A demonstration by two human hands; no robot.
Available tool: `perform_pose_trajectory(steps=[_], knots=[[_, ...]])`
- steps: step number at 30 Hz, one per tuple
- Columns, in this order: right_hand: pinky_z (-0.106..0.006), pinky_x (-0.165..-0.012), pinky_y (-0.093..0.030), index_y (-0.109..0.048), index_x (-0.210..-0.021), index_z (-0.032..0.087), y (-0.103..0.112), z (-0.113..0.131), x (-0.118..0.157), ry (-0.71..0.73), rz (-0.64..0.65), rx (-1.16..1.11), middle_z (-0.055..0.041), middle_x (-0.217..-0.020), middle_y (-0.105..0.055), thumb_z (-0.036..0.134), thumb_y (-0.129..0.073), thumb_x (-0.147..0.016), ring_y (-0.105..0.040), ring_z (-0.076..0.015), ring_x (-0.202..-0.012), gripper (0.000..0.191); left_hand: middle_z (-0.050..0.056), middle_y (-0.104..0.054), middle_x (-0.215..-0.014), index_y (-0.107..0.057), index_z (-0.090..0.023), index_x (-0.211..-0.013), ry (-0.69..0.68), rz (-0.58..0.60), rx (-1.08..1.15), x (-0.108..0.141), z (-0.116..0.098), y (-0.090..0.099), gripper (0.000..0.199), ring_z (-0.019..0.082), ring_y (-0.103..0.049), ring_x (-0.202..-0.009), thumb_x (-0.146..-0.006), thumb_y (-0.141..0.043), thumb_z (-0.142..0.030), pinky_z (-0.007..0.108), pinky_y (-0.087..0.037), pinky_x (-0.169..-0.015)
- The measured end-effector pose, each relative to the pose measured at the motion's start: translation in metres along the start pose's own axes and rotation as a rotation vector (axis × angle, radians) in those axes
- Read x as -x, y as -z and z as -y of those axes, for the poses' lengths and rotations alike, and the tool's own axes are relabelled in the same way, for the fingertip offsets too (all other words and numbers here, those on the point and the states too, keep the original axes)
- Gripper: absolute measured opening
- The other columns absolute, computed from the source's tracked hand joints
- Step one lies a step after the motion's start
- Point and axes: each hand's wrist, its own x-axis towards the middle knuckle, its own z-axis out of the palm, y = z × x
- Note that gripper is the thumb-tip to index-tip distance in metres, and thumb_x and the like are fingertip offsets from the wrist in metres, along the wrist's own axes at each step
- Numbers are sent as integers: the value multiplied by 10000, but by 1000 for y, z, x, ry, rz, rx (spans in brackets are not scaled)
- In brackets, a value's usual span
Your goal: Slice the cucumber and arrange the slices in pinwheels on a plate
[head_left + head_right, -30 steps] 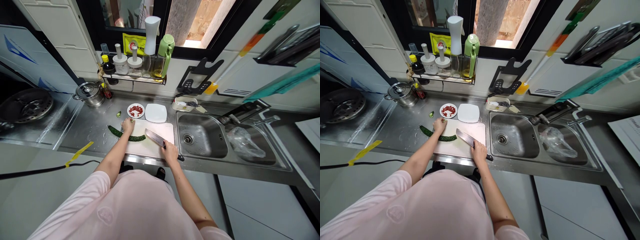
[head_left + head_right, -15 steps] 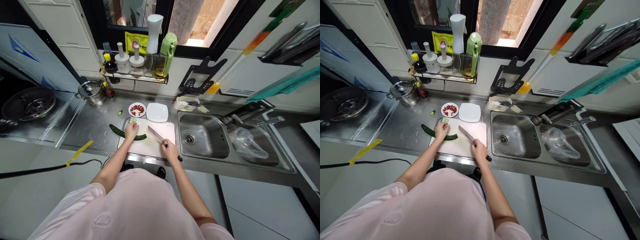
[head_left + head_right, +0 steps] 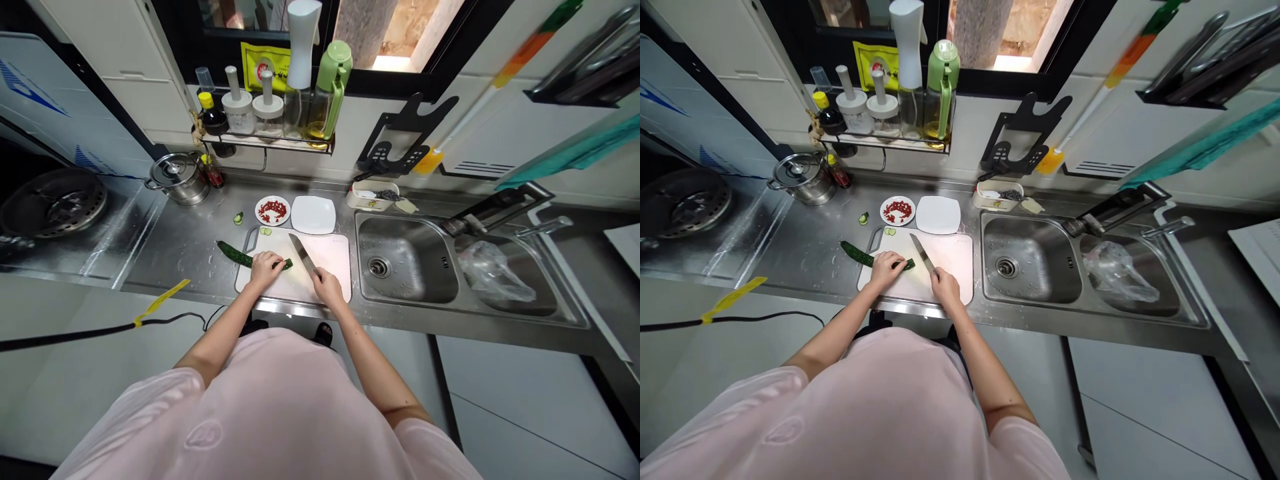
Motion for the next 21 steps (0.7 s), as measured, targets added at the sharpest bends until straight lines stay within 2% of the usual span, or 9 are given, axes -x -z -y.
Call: perform_pose_trajectory(steps=[8, 16, 21], knots=[[-236, -660, -330, -605, -1044, 192, -1, 18, 1, 11, 76, 156, -78, -926, -682, 370, -326, -978, -616, -184, -842, 337, 69, -657, -992, -699, -256, -959, -41, 83, -3, 0, -4, -6, 223, 203, -556, -1005, -874, -528, -372, 335, -363, -916], [-246, -695, -367, -572, -1082, 188, -1, 26, 1, 24, 130, 245, -92, -969, -677, 330, -311, -974, -630, -206, -904, 316, 43, -674, -933, -721, -247, -914, -258, -60, -6, -4, 8, -21, 228, 168, -576, -884, -889, -526, -362, 310, -414, -811], [-258, -692, -378, -566, -1064, 187, -6, 25, 0, 55, 130, 252, -98, -958, -676, 312, -312, -966, -635, -220, -887, 300, 42, -674, -897, -721, -251, -912, -305, -89, -53, -3, 15, -28, 218, 155, -578, -847, -895, -524, -344, 291, -419, -761]])
